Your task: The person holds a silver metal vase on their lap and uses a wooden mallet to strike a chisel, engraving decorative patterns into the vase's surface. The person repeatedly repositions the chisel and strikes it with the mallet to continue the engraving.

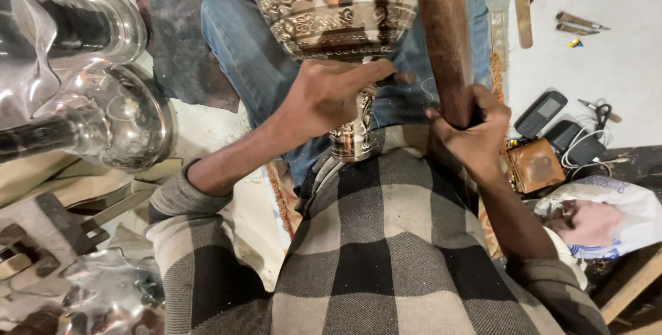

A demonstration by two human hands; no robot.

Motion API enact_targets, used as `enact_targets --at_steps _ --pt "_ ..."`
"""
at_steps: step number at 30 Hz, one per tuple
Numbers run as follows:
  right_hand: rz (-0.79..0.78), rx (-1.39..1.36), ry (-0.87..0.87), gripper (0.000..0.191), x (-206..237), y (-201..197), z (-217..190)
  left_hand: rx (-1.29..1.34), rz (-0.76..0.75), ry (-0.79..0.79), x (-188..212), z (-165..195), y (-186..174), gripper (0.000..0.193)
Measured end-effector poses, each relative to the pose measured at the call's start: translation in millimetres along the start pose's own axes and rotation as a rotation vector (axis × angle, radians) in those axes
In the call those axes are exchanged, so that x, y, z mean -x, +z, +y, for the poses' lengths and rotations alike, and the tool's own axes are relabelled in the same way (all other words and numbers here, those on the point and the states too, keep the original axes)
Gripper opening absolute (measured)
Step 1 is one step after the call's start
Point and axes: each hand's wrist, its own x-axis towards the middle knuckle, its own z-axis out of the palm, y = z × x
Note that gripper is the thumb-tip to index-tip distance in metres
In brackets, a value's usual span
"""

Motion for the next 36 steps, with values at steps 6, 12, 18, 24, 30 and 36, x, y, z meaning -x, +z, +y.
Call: enact_targets --at_steps 6,12,18,24,30,36 --pt "-0.122 0.012 -0.126 0.023 -8.9 -47.8 -5.9 -0.101 -0.132 -0.118 -16.1 8.7 8.9 0.061" --pt "-0.153 -0.108 -0.137 0.025 -26.4 -67.2 -12.9 -0.080 -0.169 -0.072 -26.3 9.3 7.1 0.059" --pt "-0.175 -0.090 -0.073 0.021 -19.4 -57.0 2.0 -0.133 -0.423 -0.194 -46.5 15.3 12.1 0.062" --pt "-0.147 -0.144 -0.029 0.031 -2.7 -31.8 34.3 -0.101 -0.448 -0.088 -65.8 22.4 2.9 0.062" --pt "-0.133 -0.028 0.003 0.023 14.9 -20.4 43.4 -0.299 -0.679 -0.057 -70.9 24.0 5.7 0.061" --pt "-0.038 -0.065 -0.026 0.021 22.9 -10.3 50.8 -0.294 -0.698 0.008 -66.4 14.3 10.5 0.062"
